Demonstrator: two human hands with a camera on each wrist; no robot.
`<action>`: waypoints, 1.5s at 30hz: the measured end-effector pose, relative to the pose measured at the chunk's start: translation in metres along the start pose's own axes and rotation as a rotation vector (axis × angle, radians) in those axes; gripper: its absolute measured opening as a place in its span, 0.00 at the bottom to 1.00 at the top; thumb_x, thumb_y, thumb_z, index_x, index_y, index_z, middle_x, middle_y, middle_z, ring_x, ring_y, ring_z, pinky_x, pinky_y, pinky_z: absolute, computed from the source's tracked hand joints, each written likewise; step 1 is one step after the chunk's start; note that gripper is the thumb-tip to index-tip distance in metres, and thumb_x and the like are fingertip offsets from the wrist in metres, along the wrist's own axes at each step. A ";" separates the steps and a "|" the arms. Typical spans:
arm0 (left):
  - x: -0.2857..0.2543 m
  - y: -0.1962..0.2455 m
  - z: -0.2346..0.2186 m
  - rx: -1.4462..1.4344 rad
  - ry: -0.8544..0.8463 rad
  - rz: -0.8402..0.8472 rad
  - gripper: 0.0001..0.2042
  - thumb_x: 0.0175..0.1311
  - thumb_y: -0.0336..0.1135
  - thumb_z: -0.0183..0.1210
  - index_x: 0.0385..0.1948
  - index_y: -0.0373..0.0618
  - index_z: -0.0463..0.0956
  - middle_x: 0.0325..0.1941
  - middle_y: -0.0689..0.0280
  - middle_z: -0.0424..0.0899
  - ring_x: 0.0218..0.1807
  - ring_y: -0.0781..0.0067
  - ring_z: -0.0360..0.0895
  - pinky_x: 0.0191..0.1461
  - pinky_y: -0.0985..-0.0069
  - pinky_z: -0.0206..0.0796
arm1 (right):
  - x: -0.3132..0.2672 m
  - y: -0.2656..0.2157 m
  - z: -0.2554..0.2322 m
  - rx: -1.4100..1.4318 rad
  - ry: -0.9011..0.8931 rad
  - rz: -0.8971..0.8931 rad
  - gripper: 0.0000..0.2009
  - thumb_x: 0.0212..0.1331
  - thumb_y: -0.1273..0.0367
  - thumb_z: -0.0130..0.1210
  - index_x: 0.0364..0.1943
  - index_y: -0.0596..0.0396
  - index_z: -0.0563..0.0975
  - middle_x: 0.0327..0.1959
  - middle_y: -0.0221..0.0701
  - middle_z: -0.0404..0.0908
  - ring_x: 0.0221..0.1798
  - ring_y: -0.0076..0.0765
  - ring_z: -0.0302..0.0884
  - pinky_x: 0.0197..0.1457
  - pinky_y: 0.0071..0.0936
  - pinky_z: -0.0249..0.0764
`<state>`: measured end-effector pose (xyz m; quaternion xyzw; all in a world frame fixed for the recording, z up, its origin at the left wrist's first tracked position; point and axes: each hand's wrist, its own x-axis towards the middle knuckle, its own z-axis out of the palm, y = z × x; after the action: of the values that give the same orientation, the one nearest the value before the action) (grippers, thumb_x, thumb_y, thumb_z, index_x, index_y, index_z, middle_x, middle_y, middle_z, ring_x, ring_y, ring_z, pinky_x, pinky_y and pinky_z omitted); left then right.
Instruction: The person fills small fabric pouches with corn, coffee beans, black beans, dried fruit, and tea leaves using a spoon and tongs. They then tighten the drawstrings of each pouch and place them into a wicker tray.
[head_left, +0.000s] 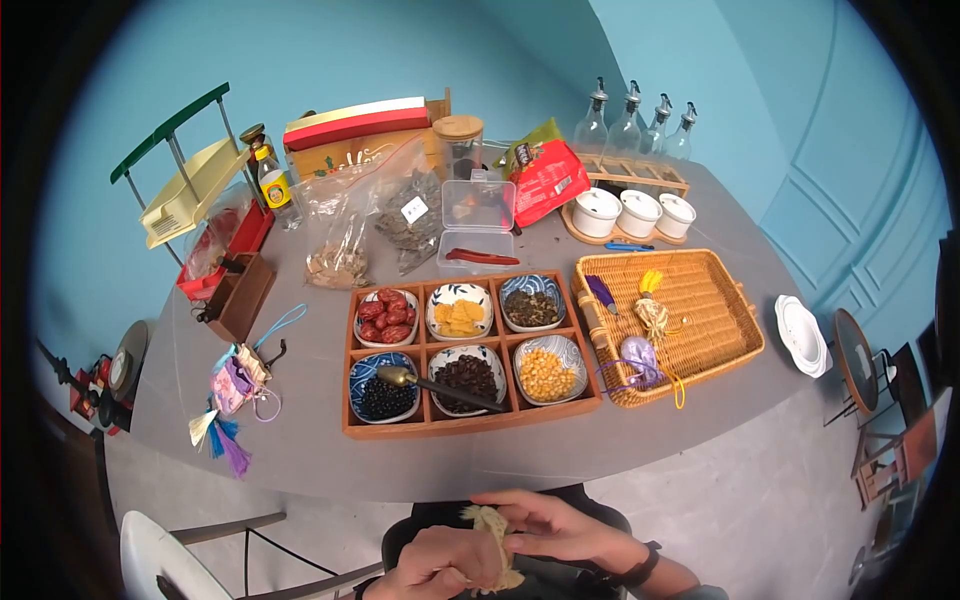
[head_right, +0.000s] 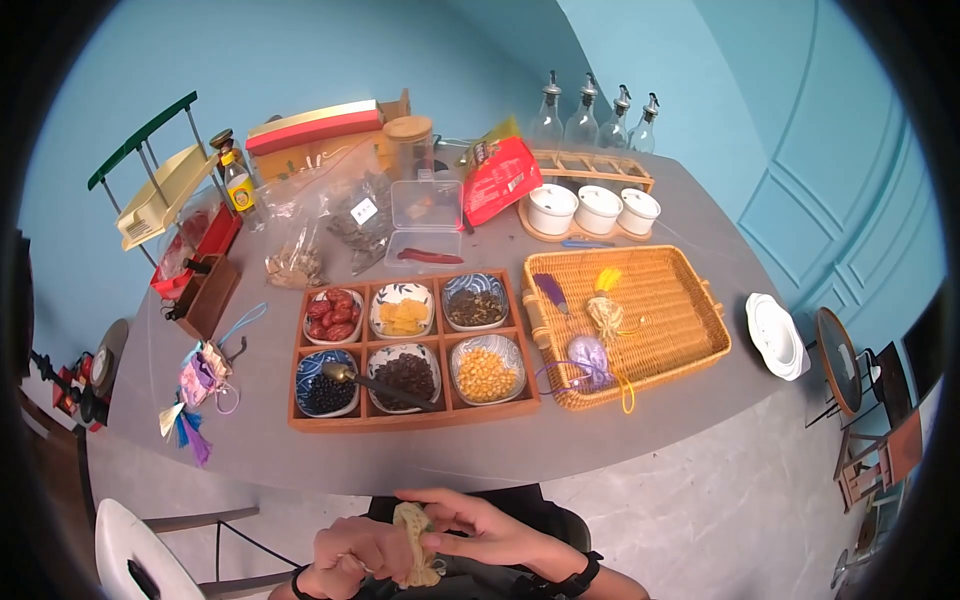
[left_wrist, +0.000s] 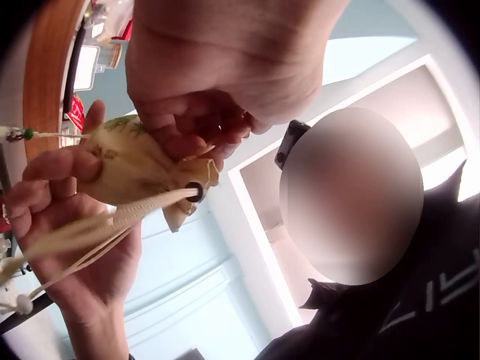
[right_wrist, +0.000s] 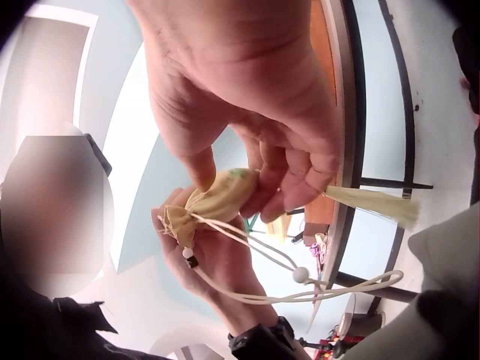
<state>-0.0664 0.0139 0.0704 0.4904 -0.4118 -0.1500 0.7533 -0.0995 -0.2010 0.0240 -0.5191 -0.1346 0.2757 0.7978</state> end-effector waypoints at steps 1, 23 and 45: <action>-0.001 -0.001 0.001 -0.001 -0.001 0.000 0.22 0.80 0.47 0.47 0.24 0.44 0.71 0.24 0.62 0.79 0.27 0.64 0.76 0.33 0.68 0.69 | -0.001 0.002 0.000 0.000 0.001 0.000 0.28 0.74 0.71 0.55 0.76 0.54 0.62 0.61 0.34 0.78 0.62 0.25 0.74 0.68 0.27 0.69; 0.007 -0.001 0.012 0.500 -0.010 -0.454 0.13 0.74 0.40 0.57 0.32 0.41 0.78 0.25 0.55 0.79 0.27 0.51 0.80 0.31 0.64 0.69 | -0.017 -0.005 -0.009 0.385 0.346 -0.425 0.25 0.73 0.50 0.50 0.64 0.49 0.66 0.72 0.53 0.64 0.63 0.48 0.74 0.65 0.49 0.75; 0.042 -0.039 0.046 0.612 -0.327 -0.251 0.06 0.71 0.32 0.60 0.42 0.41 0.81 0.31 0.57 0.83 0.31 0.58 0.82 0.35 0.68 0.73 | -0.122 -0.078 -0.055 -0.372 1.310 -0.736 0.28 0.70 0.75 0.51 0.74 0.62 0.63 0.73 0.39 0.69 0.56 0.19 0.76 0.57 0.18 0.73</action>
<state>-0.0692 -0.0598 0.0648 0.7092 -0.4892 -0.1877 0.4717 -0.1474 -0.3374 0.0792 -0.6234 0.1569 -0.3976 0.6547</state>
